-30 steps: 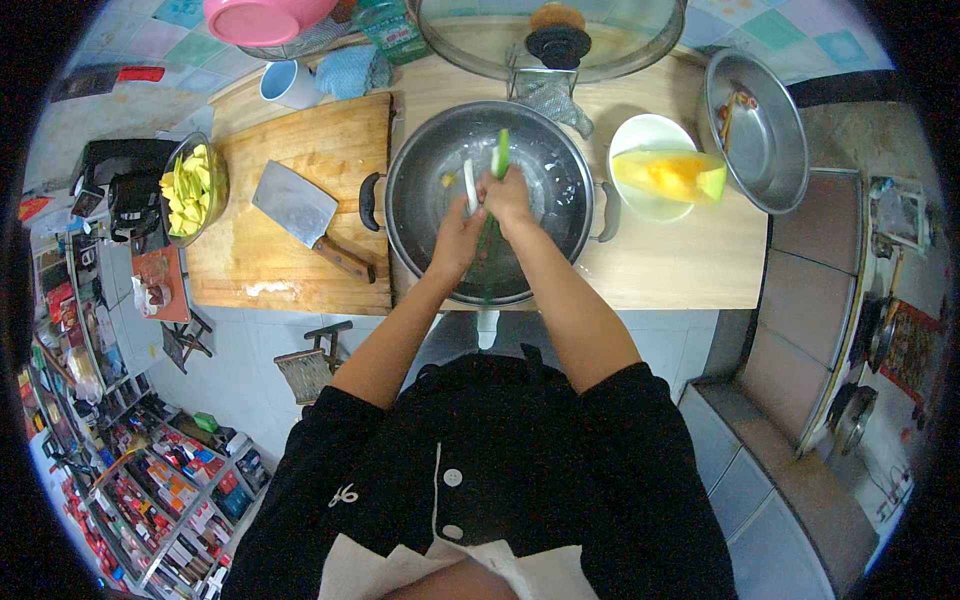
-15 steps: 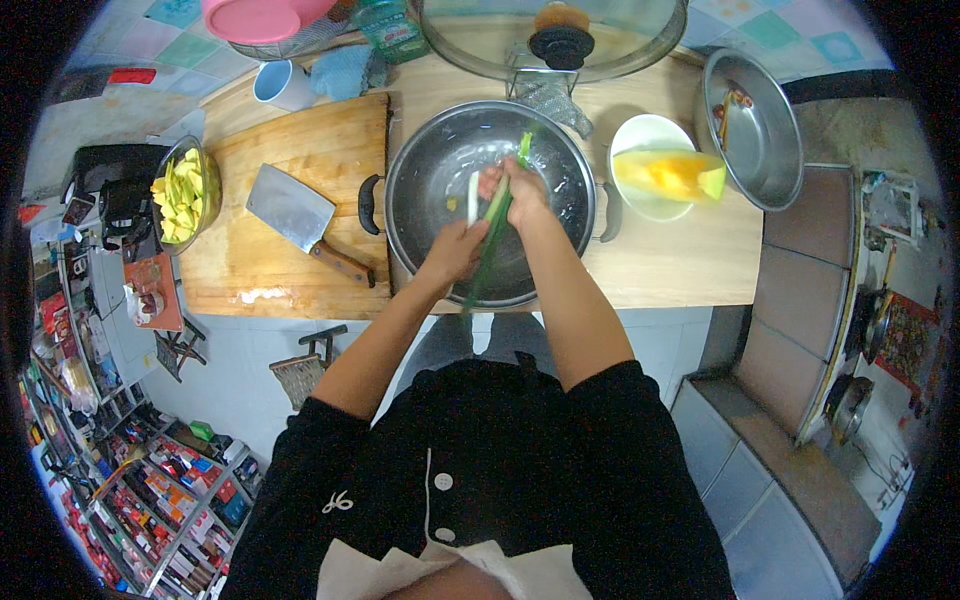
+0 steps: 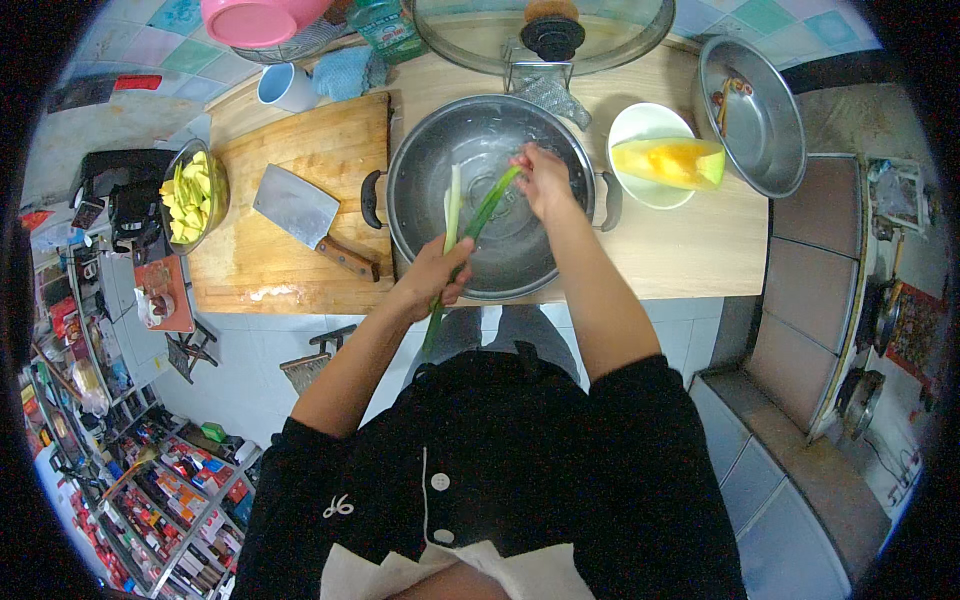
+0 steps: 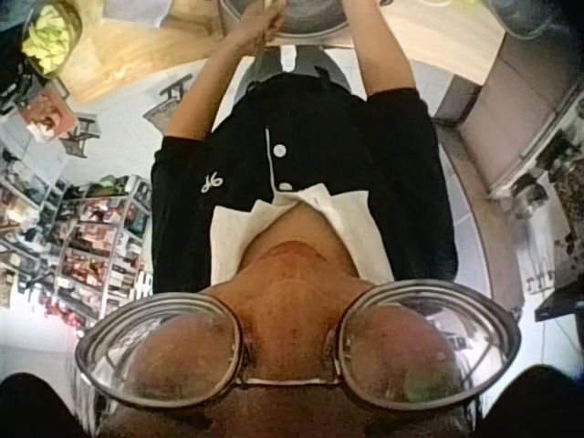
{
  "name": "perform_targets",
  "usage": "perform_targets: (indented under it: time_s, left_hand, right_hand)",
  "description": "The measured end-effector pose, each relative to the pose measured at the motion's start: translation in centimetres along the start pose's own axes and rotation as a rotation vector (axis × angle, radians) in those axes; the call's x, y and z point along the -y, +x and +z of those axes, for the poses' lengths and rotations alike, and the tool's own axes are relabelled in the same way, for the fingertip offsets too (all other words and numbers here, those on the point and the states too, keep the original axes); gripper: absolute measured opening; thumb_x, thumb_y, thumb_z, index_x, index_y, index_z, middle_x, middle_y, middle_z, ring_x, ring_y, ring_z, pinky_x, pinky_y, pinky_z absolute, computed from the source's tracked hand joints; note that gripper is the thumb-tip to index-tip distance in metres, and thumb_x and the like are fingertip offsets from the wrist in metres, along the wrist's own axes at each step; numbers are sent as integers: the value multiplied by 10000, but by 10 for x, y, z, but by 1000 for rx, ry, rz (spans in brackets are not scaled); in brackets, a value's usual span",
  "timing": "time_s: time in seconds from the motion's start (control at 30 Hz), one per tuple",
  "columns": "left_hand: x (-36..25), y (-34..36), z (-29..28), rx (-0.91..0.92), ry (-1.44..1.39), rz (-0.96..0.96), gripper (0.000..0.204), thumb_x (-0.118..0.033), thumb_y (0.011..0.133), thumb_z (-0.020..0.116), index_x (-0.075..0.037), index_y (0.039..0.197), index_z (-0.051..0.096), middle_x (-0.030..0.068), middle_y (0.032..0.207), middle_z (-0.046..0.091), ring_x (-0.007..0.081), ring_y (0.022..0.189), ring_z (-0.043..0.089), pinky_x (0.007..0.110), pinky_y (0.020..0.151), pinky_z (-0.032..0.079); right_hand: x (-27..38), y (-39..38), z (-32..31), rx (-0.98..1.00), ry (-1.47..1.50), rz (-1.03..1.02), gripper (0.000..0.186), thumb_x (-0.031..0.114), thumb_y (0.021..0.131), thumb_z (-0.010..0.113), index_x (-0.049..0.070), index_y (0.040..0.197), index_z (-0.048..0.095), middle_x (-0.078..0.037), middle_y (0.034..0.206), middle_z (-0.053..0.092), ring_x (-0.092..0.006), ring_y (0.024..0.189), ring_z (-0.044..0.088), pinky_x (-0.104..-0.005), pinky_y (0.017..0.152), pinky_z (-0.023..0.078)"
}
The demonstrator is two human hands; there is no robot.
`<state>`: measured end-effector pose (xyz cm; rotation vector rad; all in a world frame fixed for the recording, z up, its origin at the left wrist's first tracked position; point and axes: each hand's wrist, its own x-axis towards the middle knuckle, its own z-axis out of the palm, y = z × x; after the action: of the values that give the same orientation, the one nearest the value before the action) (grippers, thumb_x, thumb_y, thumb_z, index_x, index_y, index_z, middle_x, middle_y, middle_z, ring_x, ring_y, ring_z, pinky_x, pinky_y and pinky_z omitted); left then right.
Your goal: The person uses a cleaver to cut a yellow-green vegetable into chunks on a wooden cutting board and transfers the pieces into a glass bowl. The person then retrieves green onions, peels the outer layer, and places them into a metal pot.
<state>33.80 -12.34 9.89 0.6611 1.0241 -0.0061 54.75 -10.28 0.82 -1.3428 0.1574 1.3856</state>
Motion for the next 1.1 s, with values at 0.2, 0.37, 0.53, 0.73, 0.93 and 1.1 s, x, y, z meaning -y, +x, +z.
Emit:
perform_targets:
  time_s: [0.2,0.37,0.53,0.73,0.93,1.1]
  left_hand:
    - [16,77,8,-85,298,309,197,-191,892,509,-61,1010,419,27,676,475,119,512,471,262,436,388]
    - [26,84,16,38,400,156,196,-197,877,527,-35,967,462,36,667,501,123,549,496,277,459,397]
    - [31,38,10,-131,515,243,270,-273,881,530,-6,914,505,52,632,529,137,510,481,288,453,374]
    - [26,30,6,-349,740,421,369,-348,886,510,10,974,533,200,773,619,374,782,616,442,684,458]
    - [29,88,15,-275,940,253,399,-336,897,470,-3,1115,501,211,891,618,407,889,581,484,774,425]
    - [41,96,16,-132,478,522,318,-263,891,476,7,1058,488,195,939,605,296,827,614,411,756,470]
  right_hand:
    - [-44,-55,8,154,-175,22,333,315,801,672,77,999,550,-36,918,558,-165,911,512,-347,811,380]
    - [-38,-25,14,16,-188,17,225,216,887,569,-1,908,513,-61,668,506,-146,486,451,-291,463,399]
    - [-36,-13,13,42,-55,128,246,256,910,547,15,899,500,-18,636,437,-117,475,382,-280,431,375]
    - [-39,-11,14,-14,-127,-68,173,139,887,568,7,973,496,-80,745,562,-174,574,540,-318,512,477]
    - [-35,-8,5,102,8,77,132,136,890,561,7,906,536,-70,729,568,-173,624,571,-303,552,492]
    - [-31,-7,0,168,103,163,151,186,907,545,37,885,528,-6,648,445,-120,528,432,-279,550,463]
